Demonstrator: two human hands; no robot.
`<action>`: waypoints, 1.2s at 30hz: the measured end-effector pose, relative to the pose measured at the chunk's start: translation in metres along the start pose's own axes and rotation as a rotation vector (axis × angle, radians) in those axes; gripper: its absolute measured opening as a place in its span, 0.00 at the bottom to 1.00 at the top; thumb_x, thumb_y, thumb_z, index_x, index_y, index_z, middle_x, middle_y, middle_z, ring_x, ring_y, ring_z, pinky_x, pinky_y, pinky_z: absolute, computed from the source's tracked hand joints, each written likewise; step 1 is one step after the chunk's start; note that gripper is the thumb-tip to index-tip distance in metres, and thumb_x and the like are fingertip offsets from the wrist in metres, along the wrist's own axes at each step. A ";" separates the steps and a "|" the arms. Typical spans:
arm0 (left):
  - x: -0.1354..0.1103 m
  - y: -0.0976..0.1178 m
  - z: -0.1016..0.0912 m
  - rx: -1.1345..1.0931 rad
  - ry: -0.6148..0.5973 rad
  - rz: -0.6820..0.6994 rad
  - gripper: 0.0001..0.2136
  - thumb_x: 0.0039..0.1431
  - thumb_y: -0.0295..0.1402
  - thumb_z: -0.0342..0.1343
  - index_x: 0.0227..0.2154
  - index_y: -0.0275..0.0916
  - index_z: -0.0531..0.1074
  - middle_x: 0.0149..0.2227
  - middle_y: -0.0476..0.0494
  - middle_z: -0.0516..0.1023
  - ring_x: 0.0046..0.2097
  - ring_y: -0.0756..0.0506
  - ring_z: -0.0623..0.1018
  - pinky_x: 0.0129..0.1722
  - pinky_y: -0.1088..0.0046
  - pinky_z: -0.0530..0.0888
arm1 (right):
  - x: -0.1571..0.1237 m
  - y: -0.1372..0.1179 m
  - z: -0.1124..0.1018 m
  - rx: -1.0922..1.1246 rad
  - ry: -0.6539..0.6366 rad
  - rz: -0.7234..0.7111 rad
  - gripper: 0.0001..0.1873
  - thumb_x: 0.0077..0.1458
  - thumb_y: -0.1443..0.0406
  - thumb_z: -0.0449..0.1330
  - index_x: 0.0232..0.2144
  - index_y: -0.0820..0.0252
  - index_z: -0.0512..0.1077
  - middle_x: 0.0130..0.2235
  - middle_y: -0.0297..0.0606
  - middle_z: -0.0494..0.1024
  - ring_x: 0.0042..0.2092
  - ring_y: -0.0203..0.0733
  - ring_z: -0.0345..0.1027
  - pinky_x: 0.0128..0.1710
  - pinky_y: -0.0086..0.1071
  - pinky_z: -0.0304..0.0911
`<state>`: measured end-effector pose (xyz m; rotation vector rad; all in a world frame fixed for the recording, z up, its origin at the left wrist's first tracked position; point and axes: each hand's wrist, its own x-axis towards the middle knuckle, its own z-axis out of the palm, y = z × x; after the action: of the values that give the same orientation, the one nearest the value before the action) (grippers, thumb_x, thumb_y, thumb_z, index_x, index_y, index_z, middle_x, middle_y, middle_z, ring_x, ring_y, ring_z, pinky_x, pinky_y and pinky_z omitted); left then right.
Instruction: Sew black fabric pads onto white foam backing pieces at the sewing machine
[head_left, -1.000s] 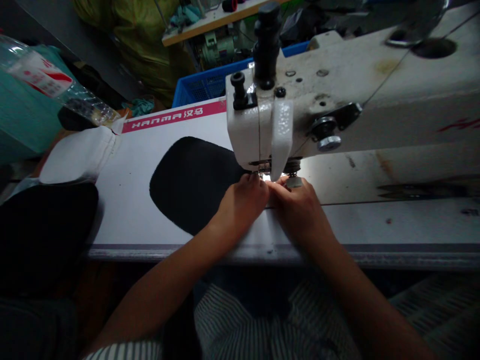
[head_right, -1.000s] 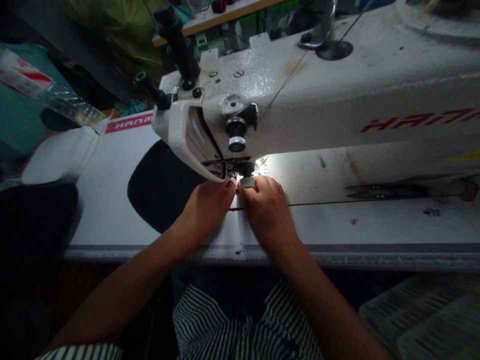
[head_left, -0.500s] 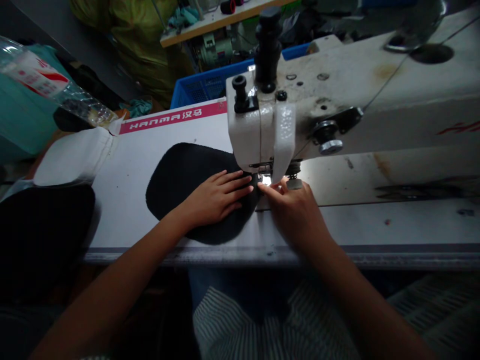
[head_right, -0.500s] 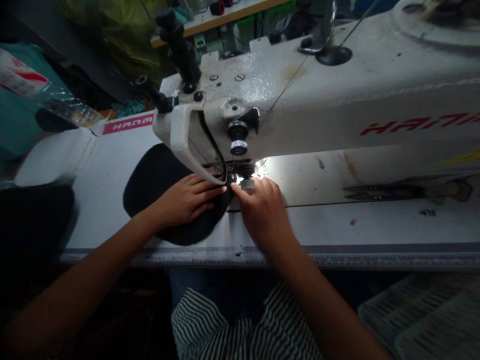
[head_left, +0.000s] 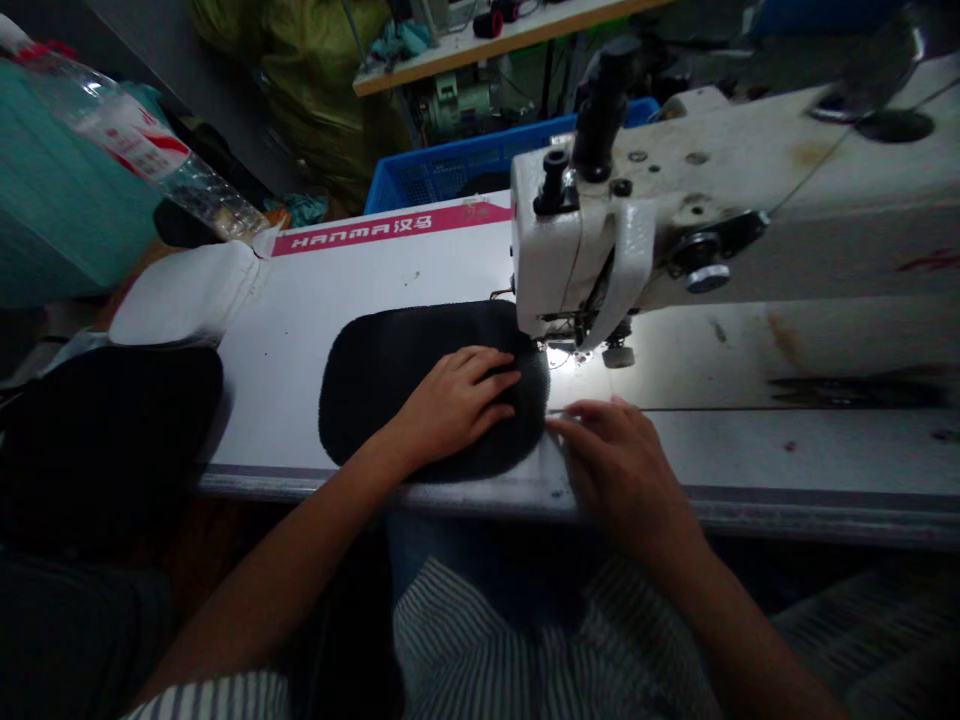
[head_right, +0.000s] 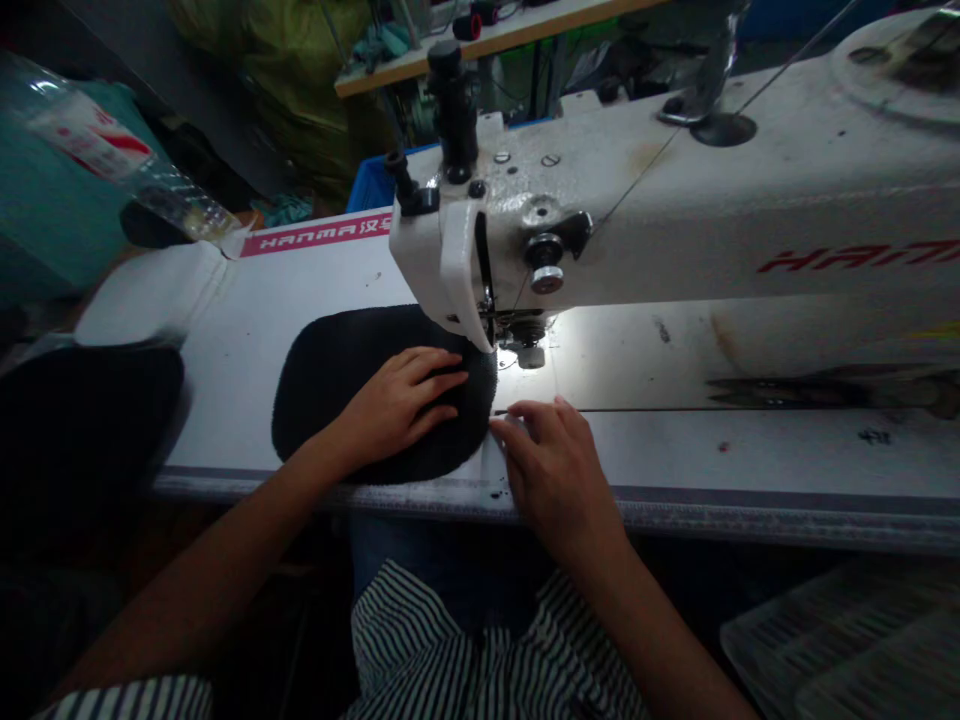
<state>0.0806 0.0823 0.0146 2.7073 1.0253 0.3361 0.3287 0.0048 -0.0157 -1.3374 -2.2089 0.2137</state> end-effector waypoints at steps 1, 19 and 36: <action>-0.010 0.004 -0.003 -0.046 -0.025 0.021 0.22 0.69 0.45 0.58 0.59 0.37 0.73 0.62 0.33 0.73 0.63 0.36 0.72 0.61 0.51 0.72 | -0.006 -0.005 0.000 0.013 -0.008 -0.010 0.17 0.63 0.72 0.57 0.51 0.59 0.77 0.49 0.48 0.74 0.50 0.53 0.66 0.59 0.58 0.61; -0.055 0.016 -0.001 -0.232 -0.016 0.042 0.18 0.72 0.28 0.53 0.61 0.42 0.72 0.65 0.41 0.73 0.69 0.41 0.68 0.67 0.50 0.68 | -0.013 -0.055 0.004 -0.052 -0.095 -0.049 0.14 0.65 0.66 0.57 0.51 0.58 0.77 0.39 0.42 0.74 0.42 0.49 0.61 0.53 0.48 0.60; -0.053 0.025 0.018 0.082 0.009 0.152 0.18 0.74 0.28 0.50 0.62 0.41 0.71 0.65 0.43 0.73 0.69 0.39 0.68 0.66 0.49 0.67 | -0.019 -0.054 0.011 -0.075 -0.028 -0.092 0.12 0.66 0.67 0.58 0.48 0.58 0.79 0.33 0.38 0.73 0.38 0.45 0.60 0.57 0.46 0.56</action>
<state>0.0627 0.0264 -0.0018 2.8681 0.8554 0.3397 0.2874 -0.0364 -0.0103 -1.2752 -2.3170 0.1170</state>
